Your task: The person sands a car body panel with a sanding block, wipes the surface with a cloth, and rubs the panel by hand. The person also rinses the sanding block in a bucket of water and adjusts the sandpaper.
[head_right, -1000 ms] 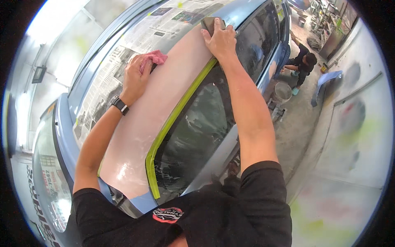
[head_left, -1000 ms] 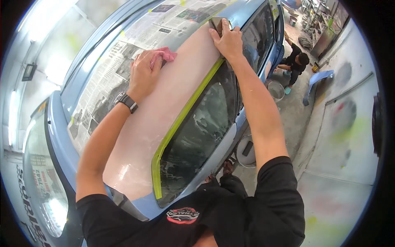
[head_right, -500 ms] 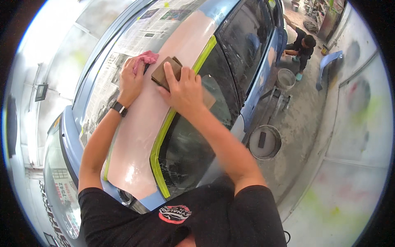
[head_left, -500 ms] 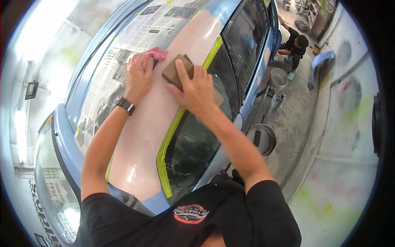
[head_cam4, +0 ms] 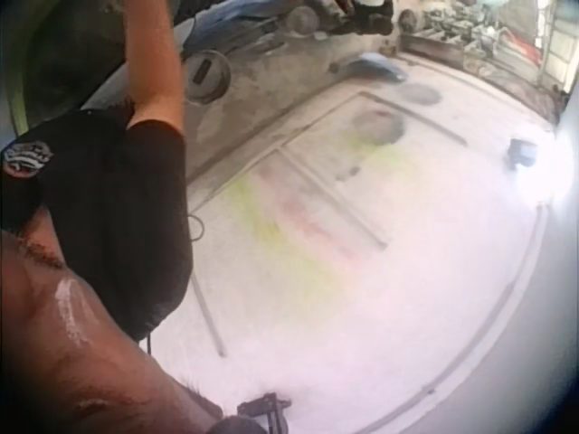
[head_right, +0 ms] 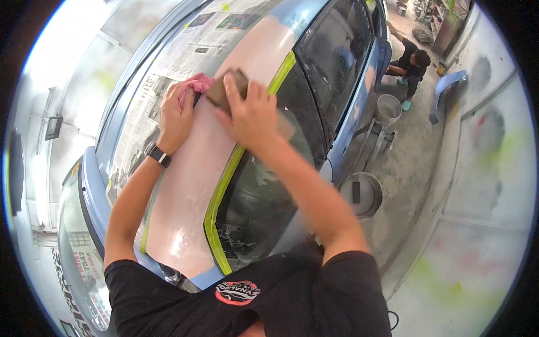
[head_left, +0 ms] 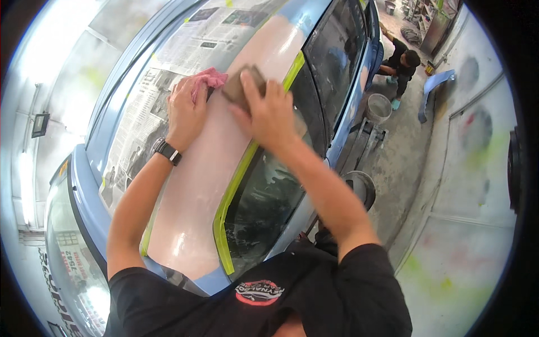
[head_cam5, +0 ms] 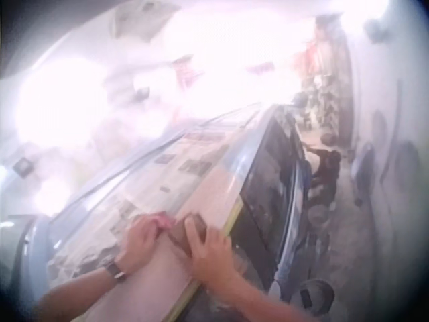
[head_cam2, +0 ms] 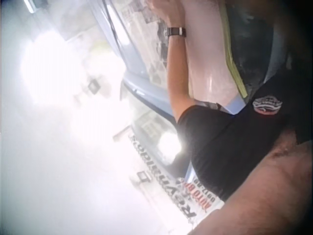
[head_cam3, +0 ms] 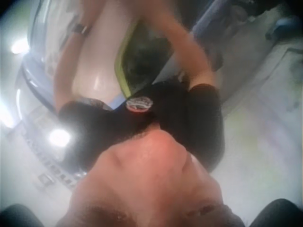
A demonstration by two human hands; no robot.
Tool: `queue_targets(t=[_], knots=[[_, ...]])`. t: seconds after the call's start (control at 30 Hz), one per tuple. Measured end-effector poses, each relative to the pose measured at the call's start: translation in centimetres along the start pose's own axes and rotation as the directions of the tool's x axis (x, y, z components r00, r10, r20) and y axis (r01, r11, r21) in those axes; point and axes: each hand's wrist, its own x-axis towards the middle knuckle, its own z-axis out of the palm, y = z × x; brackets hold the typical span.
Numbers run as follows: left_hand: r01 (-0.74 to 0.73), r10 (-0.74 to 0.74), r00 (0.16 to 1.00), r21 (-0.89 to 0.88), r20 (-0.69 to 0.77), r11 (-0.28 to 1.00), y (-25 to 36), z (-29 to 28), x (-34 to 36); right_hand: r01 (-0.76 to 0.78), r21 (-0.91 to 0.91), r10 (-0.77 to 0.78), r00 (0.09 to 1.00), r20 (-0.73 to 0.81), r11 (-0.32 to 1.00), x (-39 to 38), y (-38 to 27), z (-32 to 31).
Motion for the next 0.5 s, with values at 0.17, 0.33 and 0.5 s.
queue_targets(t=[0.17, 0.33, 0.5], knots=[[-0.034, 0.036, 0.999, -0.052, 0.036, 0.998, 3.3, 2.1, 1.9, -0.279, -0.224, 0.243, 0.954, -0.175, 0.934, 13.0, 16.3, -0.7], [0.021, -0.021, 1.0, 0.031, 0.014, 0.999, 0.3, 1.4, 0.9, -0.186, -0.117, 0.186, 0.982, -0.017, 0.975, 6.6, 7.6, 1.6], [0.022, -0.022, 1.0, 0.015, 0.002, 1.0, 0.9, 0.2, 0.3, -0.008, -0.051, 0.011, 0.999, 0.047, 0.999, 0.8, 3.3, -0.6]])
